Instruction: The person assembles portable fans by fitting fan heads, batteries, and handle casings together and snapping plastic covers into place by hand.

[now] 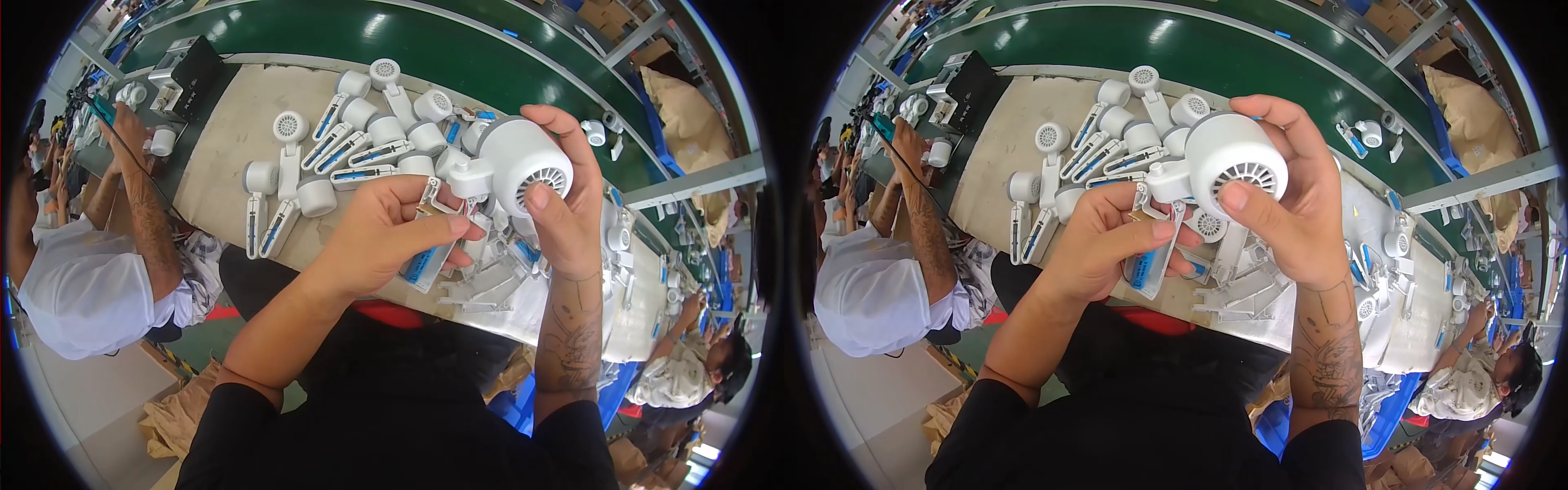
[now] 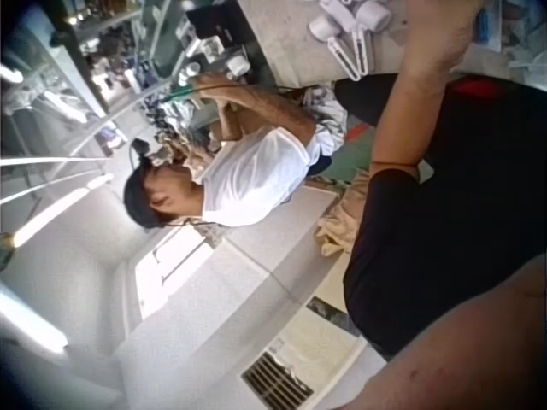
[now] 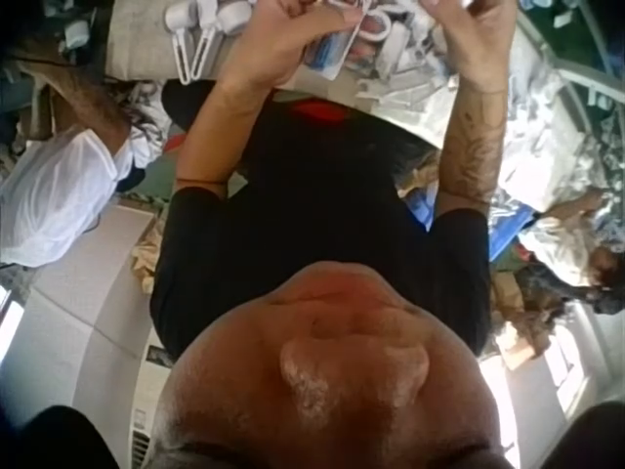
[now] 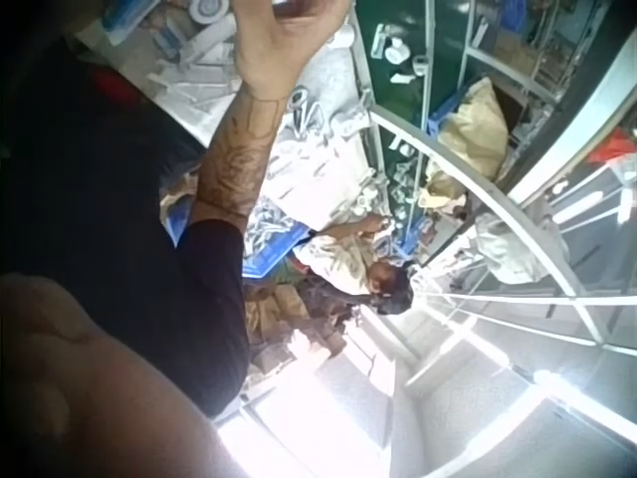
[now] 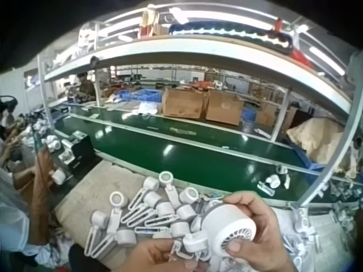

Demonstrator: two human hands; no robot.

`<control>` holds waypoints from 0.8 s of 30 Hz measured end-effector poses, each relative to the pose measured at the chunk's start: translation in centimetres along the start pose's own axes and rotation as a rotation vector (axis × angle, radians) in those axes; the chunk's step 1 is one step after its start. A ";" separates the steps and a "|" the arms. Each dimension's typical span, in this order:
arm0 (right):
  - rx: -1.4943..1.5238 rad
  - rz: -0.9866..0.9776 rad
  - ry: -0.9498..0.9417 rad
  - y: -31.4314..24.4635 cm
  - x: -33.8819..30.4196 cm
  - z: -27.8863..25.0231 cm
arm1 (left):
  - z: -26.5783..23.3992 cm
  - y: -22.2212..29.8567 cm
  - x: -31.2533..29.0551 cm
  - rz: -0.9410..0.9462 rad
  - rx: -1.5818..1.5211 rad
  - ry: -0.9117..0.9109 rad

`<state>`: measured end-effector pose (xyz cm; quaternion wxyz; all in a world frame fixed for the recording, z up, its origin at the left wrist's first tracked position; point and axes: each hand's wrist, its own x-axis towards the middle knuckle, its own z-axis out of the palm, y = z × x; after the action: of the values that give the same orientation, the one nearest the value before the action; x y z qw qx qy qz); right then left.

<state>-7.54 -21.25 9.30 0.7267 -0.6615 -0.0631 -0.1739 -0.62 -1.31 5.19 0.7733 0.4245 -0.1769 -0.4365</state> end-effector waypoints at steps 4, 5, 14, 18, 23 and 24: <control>-0.023 -0.013 -0.002 -0.2 -0.3 -0.1 | 0.2 -0.2 0.0 -0.009 -0.001 0.040; -0.038 -0.007 -0.016 -0.3 -0.3 -0.1 | 0.3 -0.2 0.0 -0.010 0.000 0.041; -0.164 0.225 -0.278 -2.1 1.5 -1.8 | 1.7 -0.6 -0.5 0.002 0.049 0.029; -0.254 0.249 -0.441 -2.4 3.1 -2.6 | 1.5 -0.8 -0.6 -0.067 0.002 0.028; -0.306 0.238 -0.616 -2.6 4.8 -2.6 | 1.6 -1.3 -0.6 -0.045 0.053 0.027; -0.301 0.240 -0.611 -2.7 5.2 -2.5 | 1.6 -1.3 -0.6 -0.043 0.077 0.032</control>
<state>-3.97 -24.79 13.26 0.5840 -0.7852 -0.1733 0.1110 -2.68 -1.94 5.08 0.7496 0.4649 -0.1720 -0.4387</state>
